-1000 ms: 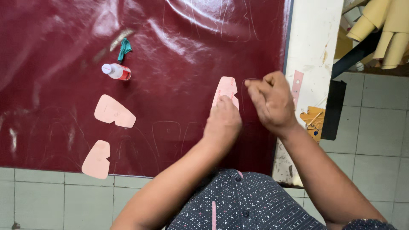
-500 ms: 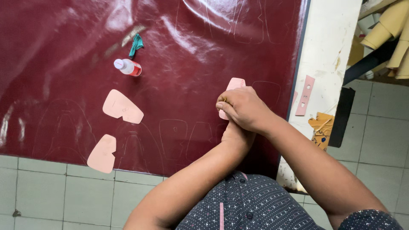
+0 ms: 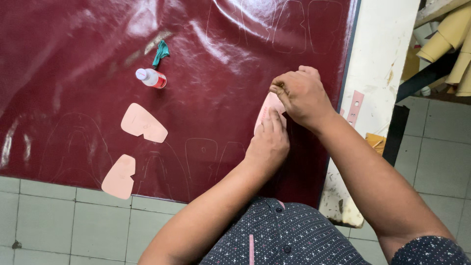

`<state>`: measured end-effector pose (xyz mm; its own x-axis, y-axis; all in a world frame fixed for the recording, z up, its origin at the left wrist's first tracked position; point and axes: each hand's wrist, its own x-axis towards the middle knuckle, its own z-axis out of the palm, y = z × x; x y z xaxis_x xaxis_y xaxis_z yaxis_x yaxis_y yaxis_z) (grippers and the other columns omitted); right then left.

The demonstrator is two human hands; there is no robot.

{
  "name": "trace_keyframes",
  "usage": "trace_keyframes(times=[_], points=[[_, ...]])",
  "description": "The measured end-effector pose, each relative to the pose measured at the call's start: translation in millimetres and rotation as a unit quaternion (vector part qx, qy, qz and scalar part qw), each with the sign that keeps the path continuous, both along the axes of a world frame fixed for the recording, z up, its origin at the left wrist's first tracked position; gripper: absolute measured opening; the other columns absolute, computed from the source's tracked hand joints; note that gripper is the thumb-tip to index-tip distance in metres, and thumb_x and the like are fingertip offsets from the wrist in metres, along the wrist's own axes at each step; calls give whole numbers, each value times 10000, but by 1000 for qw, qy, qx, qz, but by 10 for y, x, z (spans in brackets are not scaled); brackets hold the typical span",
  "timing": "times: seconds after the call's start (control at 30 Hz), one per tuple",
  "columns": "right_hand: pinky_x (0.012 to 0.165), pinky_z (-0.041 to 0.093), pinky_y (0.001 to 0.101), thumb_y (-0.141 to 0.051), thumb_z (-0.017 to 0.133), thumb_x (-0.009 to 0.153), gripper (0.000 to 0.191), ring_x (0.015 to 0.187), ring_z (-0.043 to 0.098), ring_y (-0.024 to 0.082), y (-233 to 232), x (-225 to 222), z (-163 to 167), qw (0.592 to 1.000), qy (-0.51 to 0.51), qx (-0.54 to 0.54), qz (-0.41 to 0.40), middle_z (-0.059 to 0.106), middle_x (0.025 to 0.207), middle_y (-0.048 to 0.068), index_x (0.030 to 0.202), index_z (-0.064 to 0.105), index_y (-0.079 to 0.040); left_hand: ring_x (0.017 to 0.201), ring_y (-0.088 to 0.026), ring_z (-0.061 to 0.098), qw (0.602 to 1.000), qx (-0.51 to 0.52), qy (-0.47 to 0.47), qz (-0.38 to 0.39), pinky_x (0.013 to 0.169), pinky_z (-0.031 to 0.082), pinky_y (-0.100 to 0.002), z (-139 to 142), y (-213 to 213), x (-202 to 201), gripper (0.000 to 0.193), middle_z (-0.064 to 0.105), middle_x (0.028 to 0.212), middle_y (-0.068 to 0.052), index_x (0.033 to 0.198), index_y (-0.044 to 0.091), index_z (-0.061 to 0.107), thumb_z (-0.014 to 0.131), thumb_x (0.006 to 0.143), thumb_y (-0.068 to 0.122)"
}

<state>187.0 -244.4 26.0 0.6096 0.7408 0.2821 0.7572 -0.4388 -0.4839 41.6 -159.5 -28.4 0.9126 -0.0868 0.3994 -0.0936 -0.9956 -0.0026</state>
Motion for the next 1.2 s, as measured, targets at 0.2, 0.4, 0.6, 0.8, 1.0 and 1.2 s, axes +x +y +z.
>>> trace_keyframes(times=[0.2, 0.4, 0.6, 0.8, 1.0, 1.2], points=[[1086, 394, 478, -185, 693, 1017, 102, 868, 659, 254, -136, -33, -8, 1000, -20, -15, -14, 711, 897, 45, 960, 714, -103, 904, -270, 639, 999, -10, 27, -21, 799, 582, -344, 57, 63, 5, 435, 602, 1323, -354, 1219, -157, 618, 577, 879, 110], [1115, 418, 494, -158, 702, 1017, 75, 878, 667, 253, -325, -130, 20, 999, -2, -4, -44, 705, 893, 55, 977, 705, -95, 918, -255, 647, 993, -85, 55, -57, 709, 565, -332, 103, 193, 10, 269, 612, 1325, -296, 1050, -45, 677, 604, 852, 121], [1119, 420, 530, -185, 704, 1001, 109, 904, 675, 289, -464, -359, 12, 999, 13, 0, -48, 722, 950, 82, 1006, 694, -77, 952, -252, 639, 990, -104, 71, -71, 721, 567, -334, 95, 251, 31, 275, 610, 1333, -251, 1050, -54, 692, 624, 829, 95], [1129, 431, 536, -188, 695, 1003, 114, 920, 687, 274, -515, -458, -8, 997, 44, 11, -65, 728, 951, 72, 1005, 689, -74, 1000, -278, 615, 979, -129, 132, -86, 819, 565, -351, 111, 326, 67, 208, 598, 1346, -245, 974, -2, 701, 623, 819, 113], [1129, 436, 535, -179, 684, 1006, 108, 934, 691, 279, -477, -556, -27, 998, 45, 24, -47, 723, 951, 74, 1009, 692, -71, 1200, -294, 591, 989, -106, 59, -88, 1028, 454, -433, 229, 448, 62, 205, 628, 1252, -138, 993, 48, 711, 618, 843, 152], [1135, 446, 544, -168, 684, 1003, 105, 896, 692, 265, -597, -644, 12, 997, 45, 11, -66, 725, 943, 78, 1003, 690, -63, 1197, -214, 578, 972, -156, 139, -105, 1074, 396, -422, 295, 572, 111, 195, 645, 1225, -55, 1027, 98, 726, 615, 870, 129]])
